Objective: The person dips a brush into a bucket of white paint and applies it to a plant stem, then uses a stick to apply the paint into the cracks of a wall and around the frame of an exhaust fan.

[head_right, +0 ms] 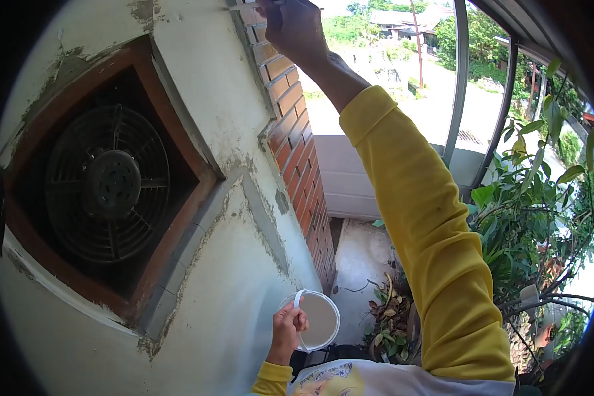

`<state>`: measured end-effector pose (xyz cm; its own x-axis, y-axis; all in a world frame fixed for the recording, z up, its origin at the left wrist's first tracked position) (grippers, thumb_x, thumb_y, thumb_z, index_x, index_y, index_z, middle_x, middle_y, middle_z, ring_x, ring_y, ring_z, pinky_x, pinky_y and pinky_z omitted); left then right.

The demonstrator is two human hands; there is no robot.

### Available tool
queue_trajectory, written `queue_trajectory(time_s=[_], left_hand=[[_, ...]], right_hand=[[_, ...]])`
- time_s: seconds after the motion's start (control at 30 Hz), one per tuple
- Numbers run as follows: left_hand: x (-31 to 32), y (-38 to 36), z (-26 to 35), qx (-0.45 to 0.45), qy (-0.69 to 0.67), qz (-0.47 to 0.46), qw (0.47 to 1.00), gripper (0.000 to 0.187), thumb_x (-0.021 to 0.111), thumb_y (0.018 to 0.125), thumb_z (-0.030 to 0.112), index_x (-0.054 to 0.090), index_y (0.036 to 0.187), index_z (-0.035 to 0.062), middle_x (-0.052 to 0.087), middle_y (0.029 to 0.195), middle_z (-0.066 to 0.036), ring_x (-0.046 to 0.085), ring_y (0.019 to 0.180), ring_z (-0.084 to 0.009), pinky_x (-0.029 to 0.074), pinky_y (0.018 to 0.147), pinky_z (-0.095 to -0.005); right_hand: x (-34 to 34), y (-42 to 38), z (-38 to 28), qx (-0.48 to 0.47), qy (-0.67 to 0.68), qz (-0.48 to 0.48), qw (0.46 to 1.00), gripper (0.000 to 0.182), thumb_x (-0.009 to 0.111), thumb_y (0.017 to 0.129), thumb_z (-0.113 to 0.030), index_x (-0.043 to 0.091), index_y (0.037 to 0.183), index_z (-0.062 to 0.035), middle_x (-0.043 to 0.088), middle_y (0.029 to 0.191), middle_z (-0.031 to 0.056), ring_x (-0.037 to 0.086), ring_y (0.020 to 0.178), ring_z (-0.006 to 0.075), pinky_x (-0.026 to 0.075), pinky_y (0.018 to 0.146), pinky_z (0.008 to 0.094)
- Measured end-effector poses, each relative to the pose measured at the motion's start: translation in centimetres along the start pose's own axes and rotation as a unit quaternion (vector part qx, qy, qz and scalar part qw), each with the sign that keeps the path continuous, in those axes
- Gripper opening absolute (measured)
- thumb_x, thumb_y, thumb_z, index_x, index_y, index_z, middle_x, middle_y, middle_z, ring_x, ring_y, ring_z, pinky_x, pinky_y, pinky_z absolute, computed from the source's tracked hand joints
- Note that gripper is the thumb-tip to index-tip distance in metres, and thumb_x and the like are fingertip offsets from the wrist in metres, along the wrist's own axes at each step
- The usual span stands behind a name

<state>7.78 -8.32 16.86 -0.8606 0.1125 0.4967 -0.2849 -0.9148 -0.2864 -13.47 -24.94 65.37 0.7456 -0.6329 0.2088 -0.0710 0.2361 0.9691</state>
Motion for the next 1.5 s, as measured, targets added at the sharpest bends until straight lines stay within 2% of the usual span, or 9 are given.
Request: queue_trajectory(time_s=[0.07,0.1,0.43,0.57,0.77,0.93,1.17,1.3,1.5], left_hand=[[0.2,0.1,0.0,0.000,0.000,-0.004,1.000,0.038,0.041,0.090,0.005,0.051,0.126,-0.0048,0.046,0.058,-0.002,0.036,0.043,-0.0080,0.034,0.044,-0.0235],[0.3,0.1,0.0,-0.002,-0.003,-0.006,1.000,0.038,0.042,0.091,0.005,0.050,0.126,-0.0043,0.046,0.059,-0.002,0.036,0.044,-0.0080,0.033,0.044,-0.0231],[0.5,0.0,-0.1,-0.001,-0.002,-0.004,1.000,0.036,0.041,0.091,0.006,0.053,0.124,-0.0046,0.047,0.059,-0.002,0.035,0.044,-0.0086,0.034,0.046,-0.0252],[0.1,0.2,-0.4,-0.001,-0.015,0.002,1.000,0.035,0.042,0.091,0.006,0.054,0.121,-0.0048,0.047,0.059,-0.003,0.035,0.044,-0.0092,0.034,0.045,-0.0254],[-0.2,0.2,-1.1,-0.013,-0.024,-0.002,1.000,0.037,0.044,0.091,0.007,0.051,0.126,-0.0024,0.046,0.059,-0.002,0.038,0.045,-0.0089,0.033,0.045,-0.0238],[-0.1,0.1,-0.6,-0.003,-0.019,0.006,1.000,0.037,0.044,0.091,0.008,0.051,0.126,-0.0025,0.046,0.059,-0.002,0.038,0.046,-0.0090,0.033,0.045,-0.0237],[-0.2,0.3,-0.6,0.005,-0.025,0.003,1.000,0.038,0.043,0.091,0.008,0.050,0.127,-0.0026,0.045,0.059,-0.002,0.038,0.046,-0.0090,0.032,0.044,-0.0237],[-0.1,0.4,-0.7,0.000,-0.020,-0.001,1.000,0.038,0.043,0.091,0.007,0.050,0.128,-0.0027,0.045,0.059,-0.002,0.038,0.045,-0.0092,0.032,0.044,-0.0236],[-0.5,0.5,-1.3,-0.009,-0.025,0.009,1.000,0.038,0.044,0.090,0.006,0.050,0.127,-0.0031,0.046,0.059,-0.003,0.038,0.045,-0.0097,0.033,0.044,-0.0241]], right_hand=[[0.5,0.7,0.1,-0.017,0.014,0.011,1.000,0.015,0.049,0.093,-0.008,0.058,0.086,0.0020,0.064,0.072,0.0155,0.067,0.064,0.0238,0.054,0.057,0.0325],[1.2,-0.5,1.6,-0.032,0.016,-0.002,0.999,0.003,0.057,0.086,-0.001,0.060,0.087,-0.0004,0.064,0.078,0.0119,0.067,0.069,0.0232,0.054,0.062,0.0301],[-3.4,-16.5,-3.0,0.052,0.038,-0.165,0.984,0.012,0.058,0.082,0.007,0.055,0.093,0.0016,0.061,0.091,0.0145,0.064,0.079,0.0295,0.053,0.065,0.0328],[-4.0,-14.1,-3.4,0.043,0.016,-0.160,0.986,0.012,0.057,0.082,0.008,0.054,0.092,0.0015,0.061,0.090,0.0143,0.065,0.078,0.0291,0.054,0.064,0.0320],[-1.2,-2.0,-1.9,-0.083,0.003,0.000,0.997,0.008,0.059,0.084,0.002,0.061,0.091,0.0008,0.064,0.088,0.0139,0.067,0.077,0.0257,0.055,0.064,0.0301],[3.0,3.9,2.4,-0.035,0.034,0.049,0.998,0.009,0.060,0.082,0.001,0.064,0.089,-0.0020,0.064,0.085,0.0138,0.066,0.073,0.0271,0.054,0.067,0.0319],[3.1,-1.1,1.8,-0.094,-0.039,-0.008,0.995,0.011,0.061,0.079,0.004,0.062,0.089,-0.0008,0.063,0.086,0.0134,0.065,0.079,0.0273,0.054,0.070,0.0322],[1.3,-6.2,0.7,-0.024,0.025,-0.069,0.997,0.015,0.059,0.082,0.007,0.058,0.096,0.0011,0.061,0.095,0.0152,0.065,0.083,0.0299,0.054,0.072,0.0337],[-1.0,-9.0,-0.9,-0.028,0.036,-0.134,0.990,0.021,0.057,0.082,0.009,0.056,0.101,0.0005,0.061,0.100,0.0164,0.064,0.090,0.0303,0.054,0.073,0.0338]])
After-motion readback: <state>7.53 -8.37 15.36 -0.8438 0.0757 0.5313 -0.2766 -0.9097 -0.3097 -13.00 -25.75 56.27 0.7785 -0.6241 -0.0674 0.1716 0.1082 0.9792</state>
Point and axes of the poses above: each hand's wrist, its own y-axis towards the middle knuckle, its own x-axis out of the palm, z = x × y, the point moved 6 cm from there along y, towards the middle knuckle
